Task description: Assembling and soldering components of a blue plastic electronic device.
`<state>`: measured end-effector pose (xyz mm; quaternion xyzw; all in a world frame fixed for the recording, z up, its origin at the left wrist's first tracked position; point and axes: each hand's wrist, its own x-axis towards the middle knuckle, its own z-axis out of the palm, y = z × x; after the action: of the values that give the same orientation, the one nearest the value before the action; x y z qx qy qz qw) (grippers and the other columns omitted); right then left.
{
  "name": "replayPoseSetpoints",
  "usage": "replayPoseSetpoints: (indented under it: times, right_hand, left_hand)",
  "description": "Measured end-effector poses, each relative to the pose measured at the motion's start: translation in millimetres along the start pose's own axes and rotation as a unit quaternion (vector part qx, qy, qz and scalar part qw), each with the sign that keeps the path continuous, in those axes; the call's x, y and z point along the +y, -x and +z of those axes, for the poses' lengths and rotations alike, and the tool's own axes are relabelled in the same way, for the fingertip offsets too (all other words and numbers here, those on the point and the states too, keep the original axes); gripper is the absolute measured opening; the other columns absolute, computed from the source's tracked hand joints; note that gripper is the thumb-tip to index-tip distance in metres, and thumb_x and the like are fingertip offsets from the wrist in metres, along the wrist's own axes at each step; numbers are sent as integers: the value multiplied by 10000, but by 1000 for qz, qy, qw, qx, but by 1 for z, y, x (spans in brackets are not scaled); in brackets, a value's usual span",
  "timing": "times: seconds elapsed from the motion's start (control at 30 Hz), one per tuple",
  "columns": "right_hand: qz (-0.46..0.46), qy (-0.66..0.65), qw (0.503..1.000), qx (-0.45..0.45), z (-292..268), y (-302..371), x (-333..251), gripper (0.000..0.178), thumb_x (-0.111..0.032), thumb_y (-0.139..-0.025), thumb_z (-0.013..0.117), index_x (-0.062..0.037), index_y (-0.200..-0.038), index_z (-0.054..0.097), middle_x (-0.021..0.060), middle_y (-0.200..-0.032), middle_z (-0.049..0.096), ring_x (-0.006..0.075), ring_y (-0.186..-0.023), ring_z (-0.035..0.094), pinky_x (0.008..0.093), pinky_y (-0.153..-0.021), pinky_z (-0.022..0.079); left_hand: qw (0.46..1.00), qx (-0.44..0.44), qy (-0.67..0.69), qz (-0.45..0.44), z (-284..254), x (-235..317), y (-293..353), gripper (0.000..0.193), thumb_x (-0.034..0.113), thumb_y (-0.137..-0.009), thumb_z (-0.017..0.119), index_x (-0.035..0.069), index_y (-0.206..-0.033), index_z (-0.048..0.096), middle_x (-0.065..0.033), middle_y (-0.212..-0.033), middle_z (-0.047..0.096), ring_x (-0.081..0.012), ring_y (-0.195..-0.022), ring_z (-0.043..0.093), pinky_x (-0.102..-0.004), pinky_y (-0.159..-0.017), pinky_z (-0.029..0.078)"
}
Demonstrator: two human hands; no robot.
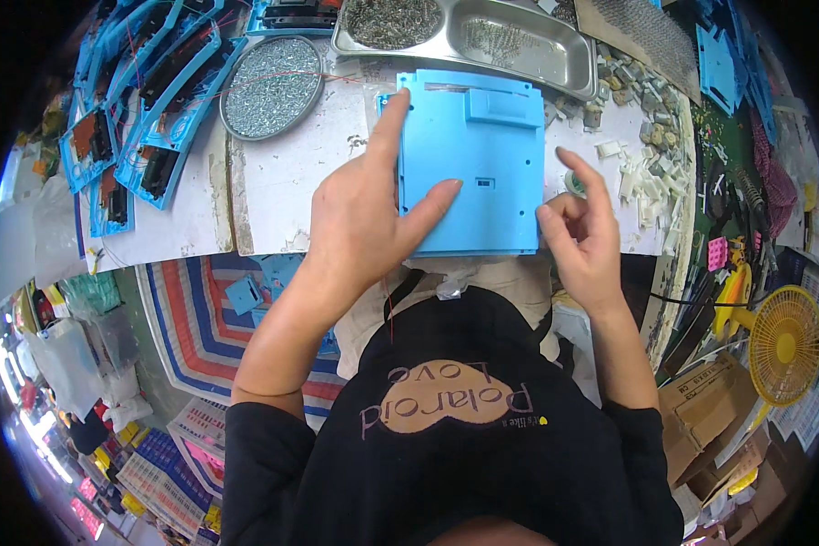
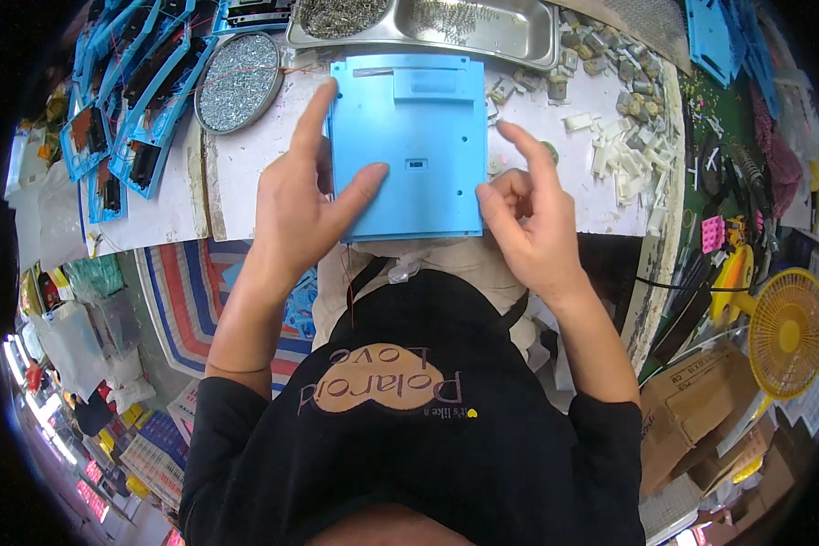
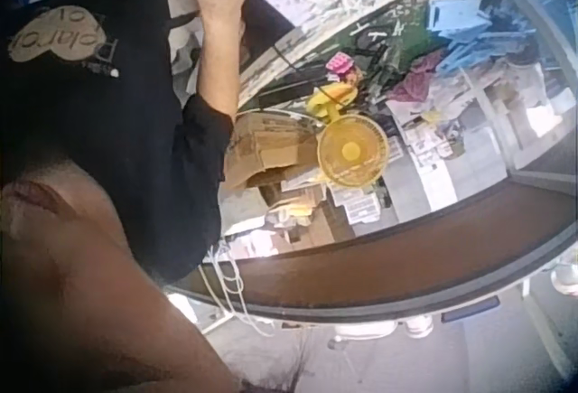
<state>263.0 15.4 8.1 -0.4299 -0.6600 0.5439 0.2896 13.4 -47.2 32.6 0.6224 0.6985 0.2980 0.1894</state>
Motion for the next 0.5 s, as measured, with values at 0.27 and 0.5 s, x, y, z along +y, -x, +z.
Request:
replayPoseSetpoints:
  times: [0.27, 0.5]
  right_hand:
    - [-36, 142, 988, -48, 0, -20, 1, 448, -91, -954, 675, -55, -1379, 539, 49, -683, 568, 139, -583, 530, 283, -574, 418]
    - [-170, 241, 953, -77, 3, -31, -3, 390, -83, -935, 679, -66, -1322, 626, 130, -804, 663, 272, -658, 642, 367, -640, 512]
  left_hand:
    - [1000, 24, 10, 8, 11, -14, 1, 794, 336, -888, 754, -49, -1494, 415, -169, -702, 663, -321, -616, 684, -408, -581, 531]
    - [998, 10, 7, -63, 7, -11, 23, 778, 305, -900, 757, -64, -1494, 416, -120, -655, 619, -283, -573, 651, -391, -555, 508]
